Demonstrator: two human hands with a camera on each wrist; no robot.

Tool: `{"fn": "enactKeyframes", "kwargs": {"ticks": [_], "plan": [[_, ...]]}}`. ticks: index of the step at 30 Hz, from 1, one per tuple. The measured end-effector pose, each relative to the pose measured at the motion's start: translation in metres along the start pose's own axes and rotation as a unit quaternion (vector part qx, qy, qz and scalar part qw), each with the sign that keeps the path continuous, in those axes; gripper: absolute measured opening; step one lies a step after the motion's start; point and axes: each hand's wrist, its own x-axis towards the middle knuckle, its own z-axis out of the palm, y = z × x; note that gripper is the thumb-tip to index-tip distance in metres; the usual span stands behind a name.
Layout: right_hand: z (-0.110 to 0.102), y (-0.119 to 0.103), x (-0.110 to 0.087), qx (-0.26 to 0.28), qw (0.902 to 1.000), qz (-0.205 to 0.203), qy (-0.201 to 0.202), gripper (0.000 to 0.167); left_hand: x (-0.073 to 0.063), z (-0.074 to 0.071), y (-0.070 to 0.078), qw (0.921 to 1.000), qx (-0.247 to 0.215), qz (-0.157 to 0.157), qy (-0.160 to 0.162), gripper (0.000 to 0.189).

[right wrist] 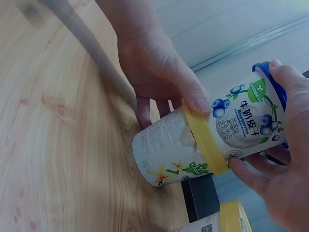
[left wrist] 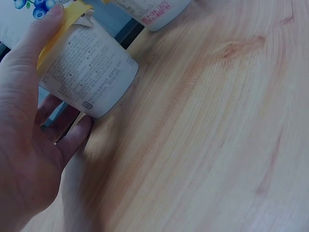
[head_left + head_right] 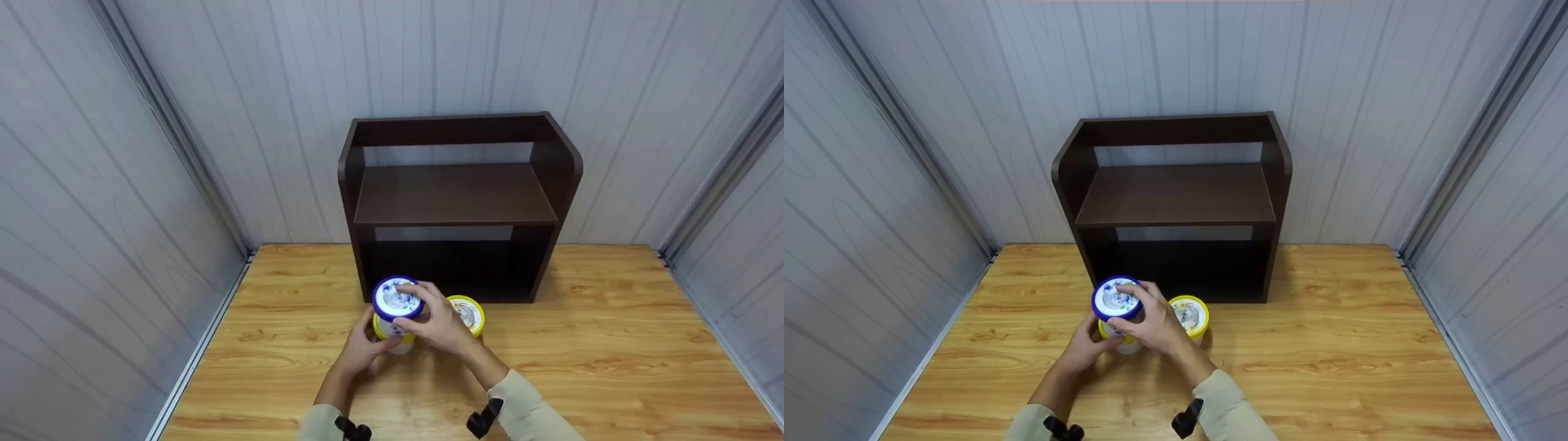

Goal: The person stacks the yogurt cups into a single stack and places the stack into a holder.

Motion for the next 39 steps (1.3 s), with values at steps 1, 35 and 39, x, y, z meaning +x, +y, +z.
{"fn": "enactKeyframes", "kwargs": {"ticks": [1, 35, 39], "plan": [[0.000, 0.000, 0.000, -0.001, 1.0000, 0.000, -0.002, 0.058, 0.000, 0.000, 0.000, 1.0000, -0.001, 0.001, 0.000, 0.084], [-0.019, 0.003, -0.007, 0.013, 0.9999, -0.004, 0.000, 0.072, -0.003, -0.002, -0.005, 0.9997, -0.010, -0.012, 0.021, 0.078], [-0.025, 0.004, -0.009, 0.019, 0.9997, 0.013, 0.003, 0.071, -0.003, -0.003, -0.005, 0.9996, -0.001, -0.015, 0.022, 0.080]]}}
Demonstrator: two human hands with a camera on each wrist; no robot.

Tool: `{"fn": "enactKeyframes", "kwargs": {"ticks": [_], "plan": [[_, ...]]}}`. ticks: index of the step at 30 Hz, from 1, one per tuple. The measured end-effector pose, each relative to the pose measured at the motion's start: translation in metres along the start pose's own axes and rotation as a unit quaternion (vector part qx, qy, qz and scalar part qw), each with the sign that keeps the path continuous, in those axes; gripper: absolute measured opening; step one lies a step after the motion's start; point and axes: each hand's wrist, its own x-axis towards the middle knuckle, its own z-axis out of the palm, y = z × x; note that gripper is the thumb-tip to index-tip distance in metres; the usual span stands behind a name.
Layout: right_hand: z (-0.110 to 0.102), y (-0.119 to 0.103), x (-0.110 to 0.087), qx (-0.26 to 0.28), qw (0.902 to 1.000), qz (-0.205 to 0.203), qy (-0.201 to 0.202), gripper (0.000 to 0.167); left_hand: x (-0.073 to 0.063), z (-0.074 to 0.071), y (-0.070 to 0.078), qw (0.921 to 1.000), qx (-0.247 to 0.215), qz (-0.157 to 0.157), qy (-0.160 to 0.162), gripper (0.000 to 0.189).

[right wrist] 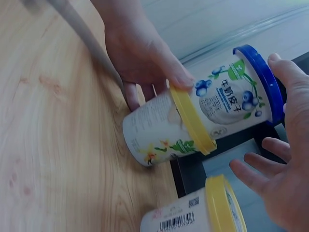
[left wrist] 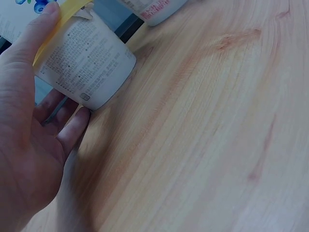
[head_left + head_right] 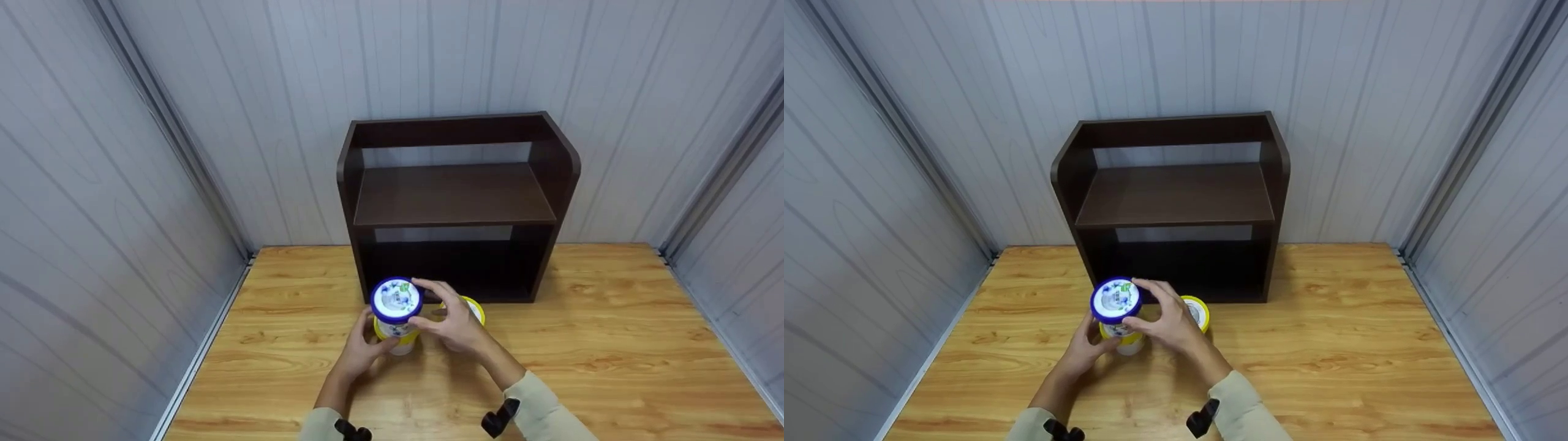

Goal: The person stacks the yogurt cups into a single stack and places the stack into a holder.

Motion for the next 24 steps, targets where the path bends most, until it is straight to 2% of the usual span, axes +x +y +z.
{"fn": "enactKeyframes", "kwargs": {"ticks": [3, 11, 24], "plan": [[-0.005, 0.002, -0.001, -0.002, 1.0000, 0.004, 0.007, 0.071, 0.000, 0.000, 0.000, 1.0000, 0.002, -0.001, 0.002, 0.080], [-0.018, 0.010, -0.004, 0.002, 0.9994, -0.018, 0.031, 0.071, 0.001, 0.000, 0.000, 1.0000, -0.006, -0.001, 0.004, 0.080], [-0.044, 0.020, -0.010, 0.006, 0.9984, 0.025, 0.051, 0.071, 0.001, 0.000, 0.001, 0.9999, -0.016, -0.001, -0.003, 0.077]]}}
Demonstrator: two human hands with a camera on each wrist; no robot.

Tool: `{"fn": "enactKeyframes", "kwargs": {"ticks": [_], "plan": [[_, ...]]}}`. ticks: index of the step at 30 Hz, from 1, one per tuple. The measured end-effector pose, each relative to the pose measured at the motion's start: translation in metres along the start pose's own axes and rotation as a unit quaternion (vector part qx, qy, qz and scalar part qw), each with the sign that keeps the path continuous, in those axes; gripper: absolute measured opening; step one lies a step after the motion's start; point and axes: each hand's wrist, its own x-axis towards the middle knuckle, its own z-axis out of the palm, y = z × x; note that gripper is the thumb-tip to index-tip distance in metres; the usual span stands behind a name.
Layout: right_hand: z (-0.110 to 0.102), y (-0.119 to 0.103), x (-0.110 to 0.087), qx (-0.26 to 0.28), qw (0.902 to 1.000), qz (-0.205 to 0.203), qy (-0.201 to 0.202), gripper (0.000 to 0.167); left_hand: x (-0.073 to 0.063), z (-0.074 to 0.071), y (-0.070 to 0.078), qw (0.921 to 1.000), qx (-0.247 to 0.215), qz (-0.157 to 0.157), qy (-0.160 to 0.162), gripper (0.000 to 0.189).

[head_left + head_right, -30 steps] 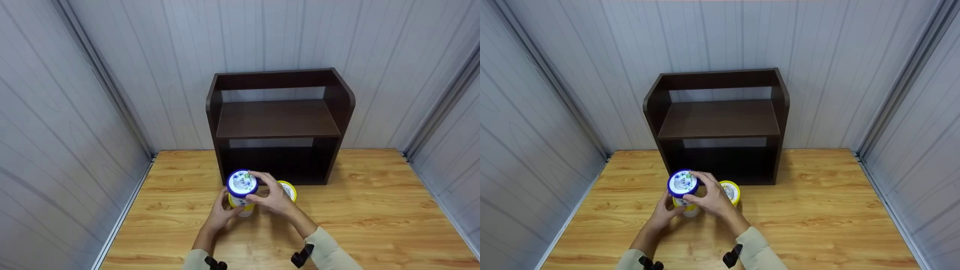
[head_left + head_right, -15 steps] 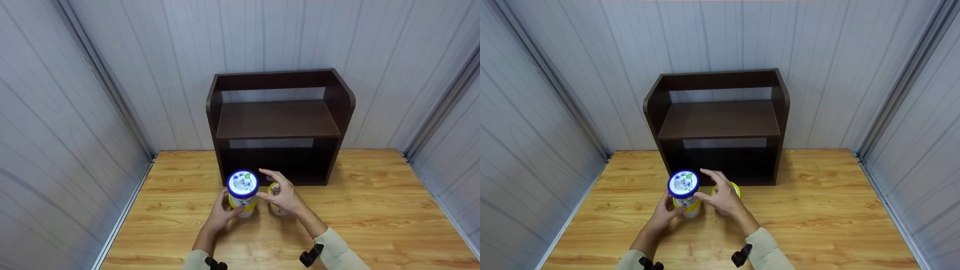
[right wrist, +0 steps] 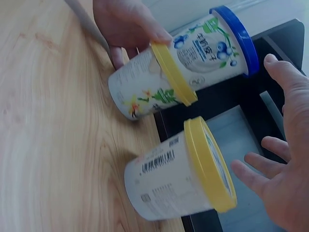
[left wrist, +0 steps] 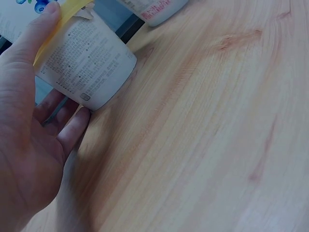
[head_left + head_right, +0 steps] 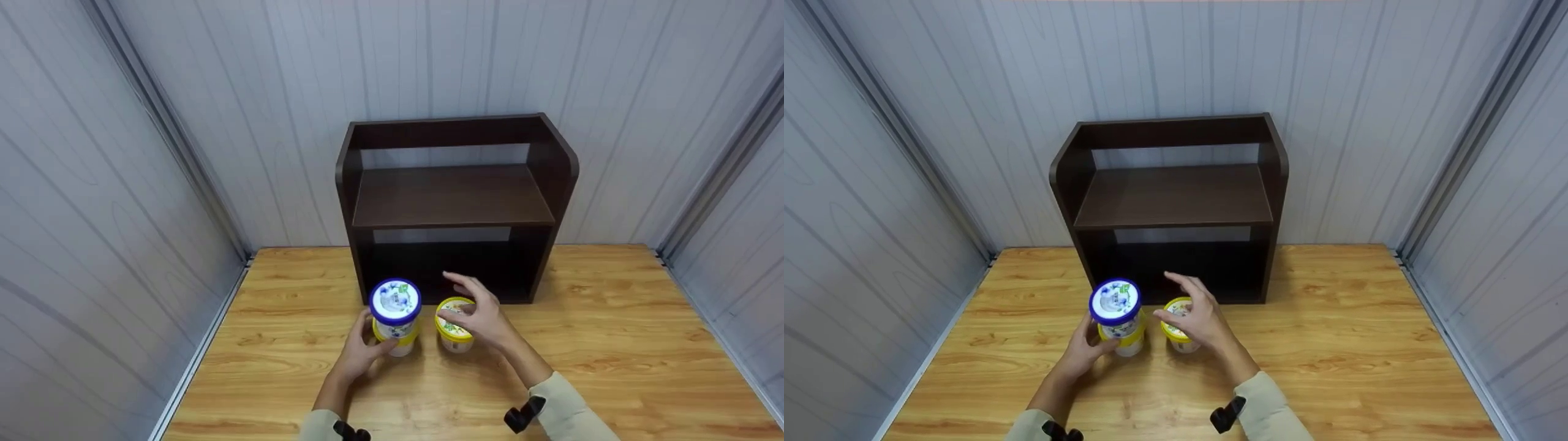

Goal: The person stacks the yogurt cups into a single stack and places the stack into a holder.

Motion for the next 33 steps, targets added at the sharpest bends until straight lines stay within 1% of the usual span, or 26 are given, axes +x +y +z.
{"fn": "enactKeyframes", "kwargs": {"ticks": [6, 14, 17, 19, 21, 24, 27, 33], "plan": [[-0.012, 0.007, -0.001, -0.023, 0.9996, -0.007, 0.014, 0.073, 0.000, 0.000, 0.000, 1.0000, 0.001, 0.001, -0.001, 0.079], [-0.020, 0.017, -0.006, -0.035, 0.9990, -0.012, 0.024, 0.073, -0.001, -0.001, -0.001, 0.9997, 0.024, -0.008, 0.008, 0.081], [-0.020, 0.006, -0.011, -0.039, 0.9989, -0.004, 0.024, 0.072, -0.001, -0.001, 0.000, 0.9993, 0.034, -0.010, 0.011, 0.082], [-0.019, 0.008, -0.013, -0.036, 0.9990, -0.003, 0.028, 0.072, -0.002, -0.001, 0.000, 0.9992, 0.036, -0.010, 0.012, 0.082], [-0.017, 0.012, -0.015, -0.033, 0.9991, 0.004, 0.028, 0.073, -0.002, -0.001, 0.001, 0.9994, 0.033, -0.010, 0.012, 0.081], [-0.015, 0.032, -0.016, -0.014, 0.9995, -0.002, 0.028, 0.073, -0.002, -0.001, 0.001, 0.9996, 0.025, -0.008, 0.011, 0.081], [-0.015, 0.040, -0.020, -0.004, 0.9997, -0.003, 0.026, 0.072, -0.002, 0.000, 0.001, 0.9997, 0.020, -0.007, 0.008, 0.081], [-0.012, 0.051, -0.028, -0.038, 0.9989, 0.000, 0.027, 0.072, 0.000, 0.000, 0.001, 0.9997, 0.019, -0.010, 0.007, 0.082]]}}
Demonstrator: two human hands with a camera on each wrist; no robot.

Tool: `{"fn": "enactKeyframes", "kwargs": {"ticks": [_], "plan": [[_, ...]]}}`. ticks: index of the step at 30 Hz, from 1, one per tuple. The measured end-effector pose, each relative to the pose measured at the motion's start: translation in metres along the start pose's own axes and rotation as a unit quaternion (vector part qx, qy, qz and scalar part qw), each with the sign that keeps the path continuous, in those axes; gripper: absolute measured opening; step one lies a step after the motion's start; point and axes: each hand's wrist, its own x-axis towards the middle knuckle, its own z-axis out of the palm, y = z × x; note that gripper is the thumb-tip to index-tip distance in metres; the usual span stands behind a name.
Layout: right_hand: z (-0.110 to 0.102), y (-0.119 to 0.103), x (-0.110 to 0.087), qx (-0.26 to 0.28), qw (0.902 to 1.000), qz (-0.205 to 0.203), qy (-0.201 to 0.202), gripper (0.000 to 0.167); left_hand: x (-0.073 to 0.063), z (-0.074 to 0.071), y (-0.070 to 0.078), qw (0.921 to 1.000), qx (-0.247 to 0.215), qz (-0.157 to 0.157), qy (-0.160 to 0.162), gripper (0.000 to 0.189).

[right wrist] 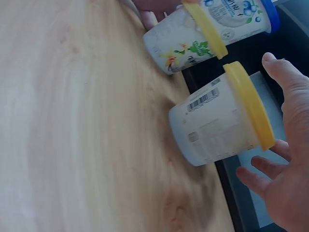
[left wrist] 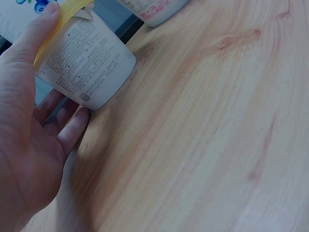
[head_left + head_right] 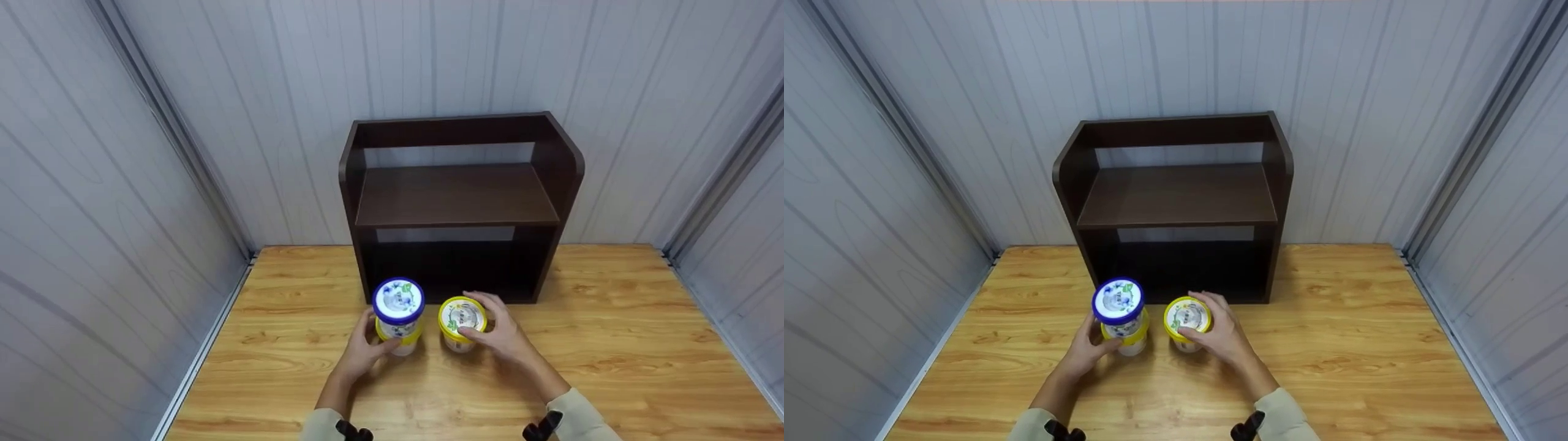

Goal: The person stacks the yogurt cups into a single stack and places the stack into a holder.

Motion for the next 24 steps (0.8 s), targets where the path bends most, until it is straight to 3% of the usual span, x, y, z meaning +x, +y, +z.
{"fn": "enactKeyframes", "kwargs": {"ticks": [12, 24], "plan": [[0.010, 0.009, -0.008, 0.007, 0.9992, 0.039, -0.010, 0.075, -0.001, 0.000, 0.001, 1.0000, -0.007, 0.003, -0.003, 0.081], [0.014, 0.010, -0.011, -0.001, 0.9990, 0.042, -0.010, 0.071, -0.002, 0.001, 0.000, 1.0000, -0.001, -0.003, 0.000, 0.079]]}}
